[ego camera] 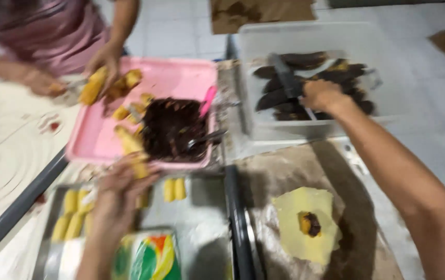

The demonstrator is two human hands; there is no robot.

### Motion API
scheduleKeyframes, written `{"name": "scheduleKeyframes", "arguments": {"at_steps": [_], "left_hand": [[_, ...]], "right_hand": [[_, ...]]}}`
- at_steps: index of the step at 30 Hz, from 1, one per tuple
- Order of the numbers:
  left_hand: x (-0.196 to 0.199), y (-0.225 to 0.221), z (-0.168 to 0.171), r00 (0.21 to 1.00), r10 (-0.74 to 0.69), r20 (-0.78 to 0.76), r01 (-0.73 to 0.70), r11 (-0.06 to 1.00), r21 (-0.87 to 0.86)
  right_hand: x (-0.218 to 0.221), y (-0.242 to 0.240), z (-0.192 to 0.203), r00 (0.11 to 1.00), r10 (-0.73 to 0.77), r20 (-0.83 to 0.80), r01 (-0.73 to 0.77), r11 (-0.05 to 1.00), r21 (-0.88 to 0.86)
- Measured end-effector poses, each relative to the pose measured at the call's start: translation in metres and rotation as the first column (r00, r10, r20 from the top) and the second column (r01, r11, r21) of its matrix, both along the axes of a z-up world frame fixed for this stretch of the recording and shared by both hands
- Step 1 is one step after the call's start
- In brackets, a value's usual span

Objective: Preparing banana and chocolate snacks by wrapping filled banana pieces in thin dough sheets.

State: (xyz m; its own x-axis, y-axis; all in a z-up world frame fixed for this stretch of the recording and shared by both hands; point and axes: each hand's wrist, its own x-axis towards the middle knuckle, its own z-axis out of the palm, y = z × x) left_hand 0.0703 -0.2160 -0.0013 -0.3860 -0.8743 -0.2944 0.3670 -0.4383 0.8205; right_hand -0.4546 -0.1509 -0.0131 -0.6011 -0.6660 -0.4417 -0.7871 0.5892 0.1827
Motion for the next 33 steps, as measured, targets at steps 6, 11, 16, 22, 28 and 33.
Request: {"name": "scheduleKeyframes", "arguments": {"at_steps": [6,11,16,22,28,33], "left_hand": [[-0.039,0.068,0.012,0.972,0.013,-0.236,0.020,0.990,0.140],[-0.055,0.095,0.038,0.972,0.055,-0.227,-0.007,0.979,0.206],[-0.066,0.111,0.024,0.958,0.038,-0.284,0.011,0.986,0.168],[-0.109,0.172,0.020,0.989,-0.142,-0.031,0.144,0.985,0.091],[-0.156,0.218,-0.007,0.964,-0.264,0.038,0.263,0.965,0.009],[-0.182,0.244,-0.005,0.968,-0.252,0.006,0.252,0.965,-0.071]], "right_hand": [[0.003,-0.004,0.004,0.994,-0.083,0.075,0.088,0.994,-0.062],[0.003,-0.002,0.008,0.981,-0.114,0.160,0.127,0.989,-0.073],[-0.045,-0.010,-0.042,0.977,0.017,0.211,0.004,0.995,-0.099],[0.009,0.079,0.007,0.883,0.283,-0.373,-0.469,0.531,-0.706],[0.134,0.201,0.058,0.520,0.667,0.534,-0.040,0.643,-0.765],[0.154,0.254,0.023,0.498,0.729,0.469,0.102,0.488,-0.867]]}}
